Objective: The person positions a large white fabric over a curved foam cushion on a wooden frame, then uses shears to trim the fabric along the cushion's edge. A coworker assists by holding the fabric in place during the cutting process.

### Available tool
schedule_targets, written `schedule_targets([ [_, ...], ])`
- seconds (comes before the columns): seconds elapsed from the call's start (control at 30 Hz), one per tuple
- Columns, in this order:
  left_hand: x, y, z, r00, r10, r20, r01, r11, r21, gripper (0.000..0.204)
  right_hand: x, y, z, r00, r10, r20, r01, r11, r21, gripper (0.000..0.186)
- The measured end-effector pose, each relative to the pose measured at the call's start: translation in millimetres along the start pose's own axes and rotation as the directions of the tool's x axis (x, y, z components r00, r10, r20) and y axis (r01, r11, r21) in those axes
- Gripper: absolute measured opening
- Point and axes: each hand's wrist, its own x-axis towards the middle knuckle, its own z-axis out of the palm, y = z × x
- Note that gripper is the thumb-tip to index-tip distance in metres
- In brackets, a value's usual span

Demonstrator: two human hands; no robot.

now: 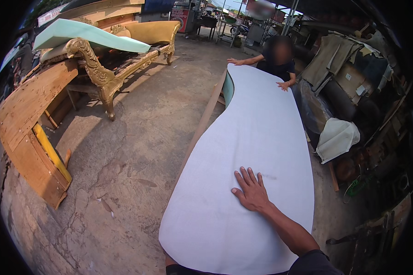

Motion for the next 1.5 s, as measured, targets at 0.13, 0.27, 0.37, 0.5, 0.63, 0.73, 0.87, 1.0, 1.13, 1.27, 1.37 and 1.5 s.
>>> schedule_targets([
  [0.13,0,31,-55,0.99,-0.058,0.131,0.085,0.974,-0.21,0.035,-107,-64,8,0.983,-0.182,0.023,0.183,0.983,-0.018,0.074],
  [0.27,31,6,-124,0.884,-0.424,-0.195,0.354,0.882,-0.313,0.022,-188,-97,13,0.936,-0.351,0.026,0.35,0.936,0.017,0.071],
  [0.37,64,-25,-156,0.589,-0.693,-0.416,0.563,0.721,-0.404,0.028,-230,-101,15,0.94,-0.341,0.019,0.34,0.939,0.048,0.065],
  [0.5,105,-74,-189,0.457,-0.848,-0.267,0.731,0.529,-0.431,0.059,-272,-78,19,0.987,-0.158,-0.043,0.161,0.982,0.097,0.06],
  [0.63,138,-102,-191,0.519,-0.815,-0.259,0.79,0.573,-0.219,0.079,-322,-34,28,0.979,0.164,-0.119,-0.141,0.973,0.185,0.057],
  [0.73,149,-122,-180,0.599,-0.778,-0.188,0.785,0.617,-0.057,0.077,-353,6,38,0.868,0.459,-0.19,-0.431,0.886,0.172,0.056],
  [0.87,142,-148,-184,0.692,-0.719,-0.073,0.722,0.688,0.073,0.072,-376,49,50,0.649,0.721,-0.245,-0.546,0.665,0.509,0.063],
  [1.0,145,-159,-188,0.617,-0.783,-0.079,0.785,0.62,-0.01,0.068,-373,75,55,0.473,0.875,-0.101,-0.502,0.362,0.786,0.07],
  [1.13,162,-164,-187,0.586,-0.798,-0.143,0.81,0.58,0.085,0.061,-358,94,49,0.472,0.878,0.075,-0.281,0.07,0.957,0.057],
  [1.27,165,-172,-194,0.526,-0.851,0.006,0.85,0.526,0.018,0.037,-360,100,45,0.479,0.851,0.216,-0.163,-0.156,0.974,0.032],
  [1.37,159,-173,-201,0.375,-0.921,0.105,0.888,0.324,-0.327,0.011,-368,102,47,0.549,0.78,0.3,-0.07,-0.314,0.947,0.023],
  [1.5,150,-169,-213,0.353,-0.911,0.215,0.921,0.298,-0.25,0.01,-375,109,56,0.621,0.69,0.371,-0.01,-0.466,0.885,0.02],
])
